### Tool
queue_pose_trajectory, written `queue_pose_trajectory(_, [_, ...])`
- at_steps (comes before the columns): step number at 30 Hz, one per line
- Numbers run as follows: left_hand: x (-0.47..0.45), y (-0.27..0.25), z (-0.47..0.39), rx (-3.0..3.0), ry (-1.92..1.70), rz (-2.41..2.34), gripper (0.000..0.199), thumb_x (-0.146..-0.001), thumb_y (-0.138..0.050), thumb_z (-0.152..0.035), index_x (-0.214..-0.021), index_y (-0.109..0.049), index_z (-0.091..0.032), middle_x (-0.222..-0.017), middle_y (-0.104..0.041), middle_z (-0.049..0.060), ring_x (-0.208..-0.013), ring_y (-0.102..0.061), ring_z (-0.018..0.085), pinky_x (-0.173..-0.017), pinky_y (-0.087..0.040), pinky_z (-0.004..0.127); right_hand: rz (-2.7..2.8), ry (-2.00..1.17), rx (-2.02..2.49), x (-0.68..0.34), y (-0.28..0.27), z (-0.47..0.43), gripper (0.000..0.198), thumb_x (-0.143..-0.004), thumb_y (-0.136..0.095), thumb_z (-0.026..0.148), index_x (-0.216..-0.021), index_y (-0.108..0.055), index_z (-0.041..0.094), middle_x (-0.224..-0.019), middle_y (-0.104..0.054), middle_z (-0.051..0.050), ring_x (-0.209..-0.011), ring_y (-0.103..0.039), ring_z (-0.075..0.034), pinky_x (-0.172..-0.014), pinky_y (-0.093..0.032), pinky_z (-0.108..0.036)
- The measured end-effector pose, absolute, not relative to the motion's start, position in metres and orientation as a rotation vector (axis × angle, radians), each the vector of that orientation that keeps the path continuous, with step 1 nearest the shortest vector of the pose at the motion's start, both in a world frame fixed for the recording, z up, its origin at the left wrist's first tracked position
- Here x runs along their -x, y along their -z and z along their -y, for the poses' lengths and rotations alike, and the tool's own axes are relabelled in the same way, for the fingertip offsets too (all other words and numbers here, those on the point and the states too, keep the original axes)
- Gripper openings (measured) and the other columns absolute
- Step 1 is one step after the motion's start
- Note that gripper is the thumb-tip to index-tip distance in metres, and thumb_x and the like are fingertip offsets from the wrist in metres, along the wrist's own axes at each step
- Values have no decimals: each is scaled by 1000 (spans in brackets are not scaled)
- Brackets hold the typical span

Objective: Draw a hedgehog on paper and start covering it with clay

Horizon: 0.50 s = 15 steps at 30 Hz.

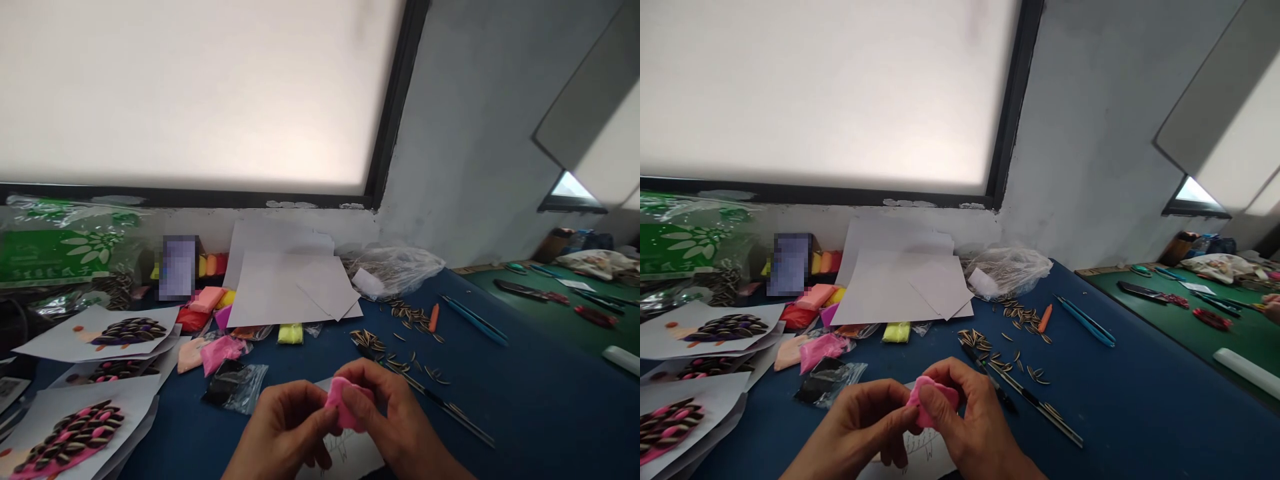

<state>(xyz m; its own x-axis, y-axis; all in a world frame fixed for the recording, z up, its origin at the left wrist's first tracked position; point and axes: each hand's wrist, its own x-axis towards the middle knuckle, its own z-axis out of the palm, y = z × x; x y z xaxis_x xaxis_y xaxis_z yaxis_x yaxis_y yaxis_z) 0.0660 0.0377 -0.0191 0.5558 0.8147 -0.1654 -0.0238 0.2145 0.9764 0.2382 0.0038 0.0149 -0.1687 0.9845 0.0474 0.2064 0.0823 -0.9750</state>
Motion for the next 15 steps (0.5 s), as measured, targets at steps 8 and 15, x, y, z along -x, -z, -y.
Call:
queue_pose_trajectory(8, [-61, 15, -39, -1291, -656, -827, 55, -73, -73, -70, -80, -75, -15, -59, -64, 0, -54, -60, 14, -52, -43, 22, 1519, -1145, 1275, -239, -13, -6, 42, -95, -56, 54, -75, -63, 17, -68, -56, 0, -64, -49, -14, -61, -39, -26])
queue_pose_trajectory(15, [-61, 13, -38, -1301, -667, -861, 55, -73, -75, -67, -94, -77, -16, -62, -67, 1, -57, -60, 16, -54, -43, 23, 1496, -1198, 1274, -239, -9, -5, 41, -96, -54, 55, -82, -63, 18, -69, -55, 1, -62, -47, -12, -58, -37, -25])
